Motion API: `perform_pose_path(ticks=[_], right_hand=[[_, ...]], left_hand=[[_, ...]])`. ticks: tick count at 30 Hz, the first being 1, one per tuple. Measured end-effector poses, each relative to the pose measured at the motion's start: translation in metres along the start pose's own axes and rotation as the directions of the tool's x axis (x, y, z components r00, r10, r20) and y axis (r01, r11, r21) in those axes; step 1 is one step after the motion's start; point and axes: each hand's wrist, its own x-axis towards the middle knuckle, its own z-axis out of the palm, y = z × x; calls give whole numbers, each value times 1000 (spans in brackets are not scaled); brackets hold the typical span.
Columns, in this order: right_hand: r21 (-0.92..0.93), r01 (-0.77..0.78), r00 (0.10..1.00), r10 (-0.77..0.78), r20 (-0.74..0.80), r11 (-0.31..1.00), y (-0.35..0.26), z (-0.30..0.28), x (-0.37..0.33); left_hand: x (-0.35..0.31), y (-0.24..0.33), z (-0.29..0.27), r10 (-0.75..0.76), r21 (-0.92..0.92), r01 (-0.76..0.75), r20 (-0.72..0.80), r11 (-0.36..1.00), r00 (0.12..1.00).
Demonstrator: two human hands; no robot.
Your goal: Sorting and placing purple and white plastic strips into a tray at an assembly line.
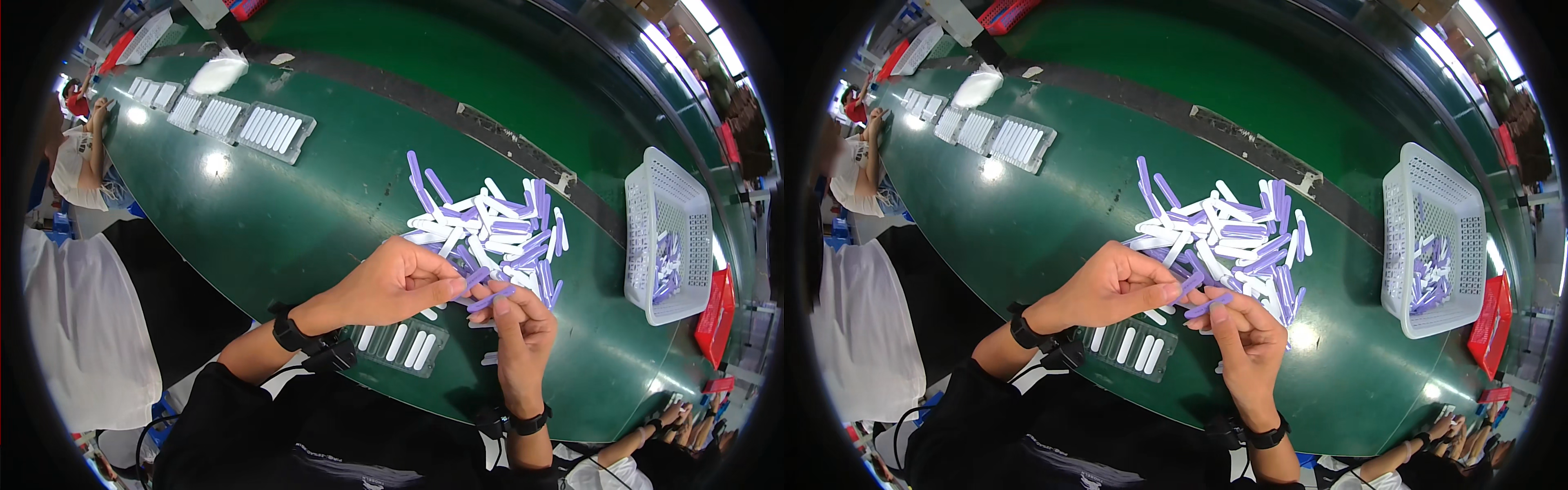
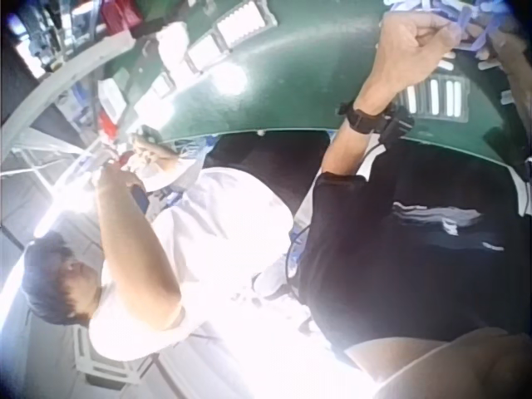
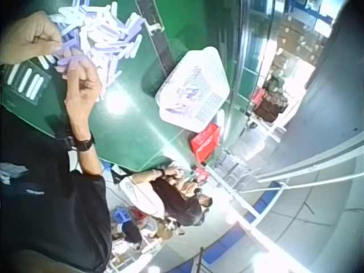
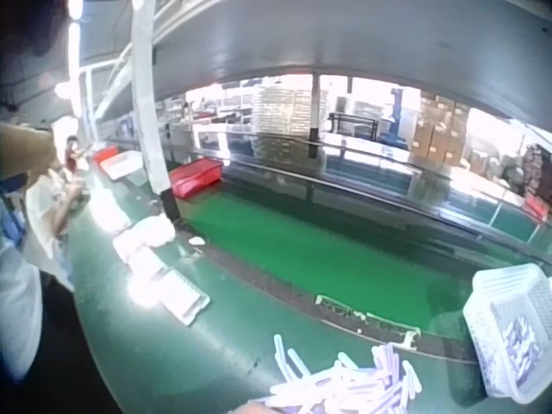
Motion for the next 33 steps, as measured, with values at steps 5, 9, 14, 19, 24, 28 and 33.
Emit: perform_pose_path(ticks=[5,9,14,19,24,28,33], right_hand=[[30,-2,999,3,-34,1000,-1,1,1],[-20,-29,999,29,-16,999,0,-10,1],[87,-176,983,171,66,981,-6,-11,0],[-232,38,983,5,184,972,-13,4,-8],[-652,627,779,-359,514,427,-4,30,-30],[-678,697,717,-267,644,234,12,37,-41],[-763,642,757,-218,616,74,8,32,-52]], left_hand=[[-7,4,1,10,20,-10,-20,1000,1000],[-17,17,3,33,255,-7,-101,967,994],[-53,11,8,297,750,68,-342,658,892],[-88,3,9,465,805,23,-365,592,807],[-103,-20,14,635,958,-201,26,205,772],[-110,-29,24,574,971,-158,27,179,818],[-113,-26,15,520,980,-176,103,92,848]])
